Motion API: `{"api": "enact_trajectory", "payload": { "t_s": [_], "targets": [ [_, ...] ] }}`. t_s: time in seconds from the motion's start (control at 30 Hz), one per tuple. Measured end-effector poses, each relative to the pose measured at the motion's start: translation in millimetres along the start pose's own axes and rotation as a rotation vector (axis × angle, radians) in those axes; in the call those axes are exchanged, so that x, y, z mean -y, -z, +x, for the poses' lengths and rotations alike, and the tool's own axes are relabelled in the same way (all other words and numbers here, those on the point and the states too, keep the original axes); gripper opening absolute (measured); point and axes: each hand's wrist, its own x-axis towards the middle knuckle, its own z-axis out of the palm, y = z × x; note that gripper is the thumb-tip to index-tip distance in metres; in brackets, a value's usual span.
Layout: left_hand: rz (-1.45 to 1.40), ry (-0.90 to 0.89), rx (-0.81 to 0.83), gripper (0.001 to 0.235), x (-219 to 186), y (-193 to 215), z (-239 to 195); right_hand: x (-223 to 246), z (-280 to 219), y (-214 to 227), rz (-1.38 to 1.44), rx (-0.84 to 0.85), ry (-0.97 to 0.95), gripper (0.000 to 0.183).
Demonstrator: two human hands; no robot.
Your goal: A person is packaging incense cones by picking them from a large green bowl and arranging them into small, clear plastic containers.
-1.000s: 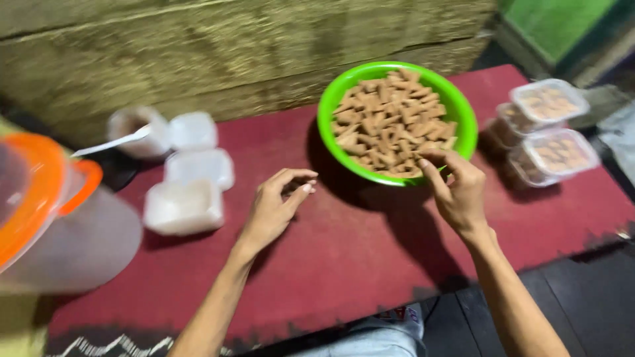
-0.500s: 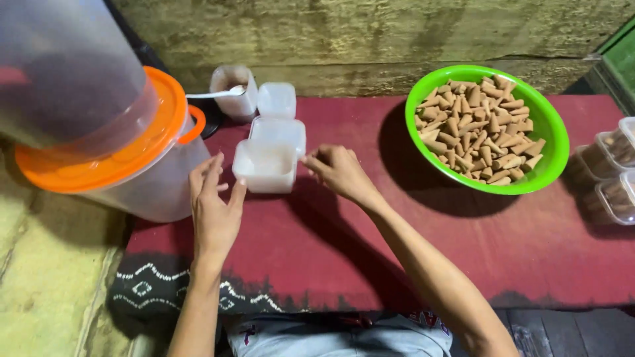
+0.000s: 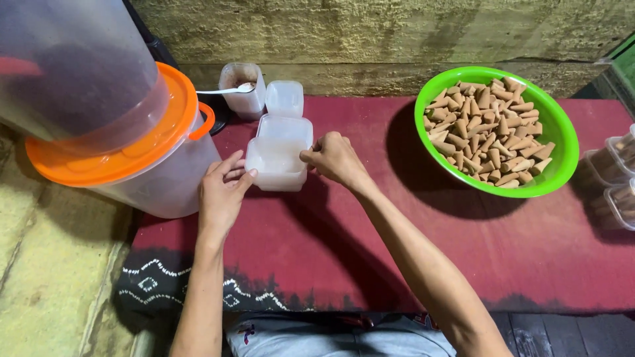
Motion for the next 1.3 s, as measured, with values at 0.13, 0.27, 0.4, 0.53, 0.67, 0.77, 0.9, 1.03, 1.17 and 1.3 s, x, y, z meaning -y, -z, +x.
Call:
{"api": "enact_trajectory", "payload": {
  "t_s": [0.13,0.27,0.4,0.53,0.67,0.77,0.9,1.03,1.17,1.3],
  "targets": [
    [0.027,-0.03,-0.013,0.049,-3.9,-2.9,-0.1,3.7,1.9,5.1,-0.006,0.02,-0.039,0.035],
    [-0.057,-0.139,-0.073,0.037,-19.0,-0.7,-12.9,9.2,-16.3,14.5,0.11,-0.034,0.01,0.029],
    [-0.278,-0.104,-0.083,0.032,-41.6,-5.0,-30.7,12.2,-55.9,35.8,0.537,-0.086,0.16,0.012],
    [-0.396,0.002,0.12,0.03,-18.7,-29.4,-49.4,-28.1,-112.5,71.5,0.434,0.043,0.252,0.019],
    [-0.289,0.046,0.59,0.021,-14.4,-69.1,-68.4,-100.4,-154.7,84.5,0.405,0.172,0.075,0.016],
    [-0.14,0.082,0.768,0.028,-16.7,-90.2,-70.1,-134.7,-177.7,84.8,0.499,0.154,-0.054,0.009],
    [-0.029,0.016,0.836,0.033,-17.1,-125.6,-58.0,-143.9,-185.9,90.6,0.675,0.041,-0.109,0.005],
    [0.103,-0.085,0.855,0.033,-31.6,-133.4,-47.1,-158.6,-178.0,91.7,0.658,0.0,-0.084,0.006],
    [0.079,-0.03,0.924,0.036,-33.0,-137.1,-41.2,-157.4,-184.7,99.7,0.622,0.006,-0.115,0.012],
    [-0.06,0.112,1.002,0.045,-17.8,-157.2,-2.2,-161.0,-191.3,139.9,0.565,-0.134,-0.092,0.014]
  ]
}}
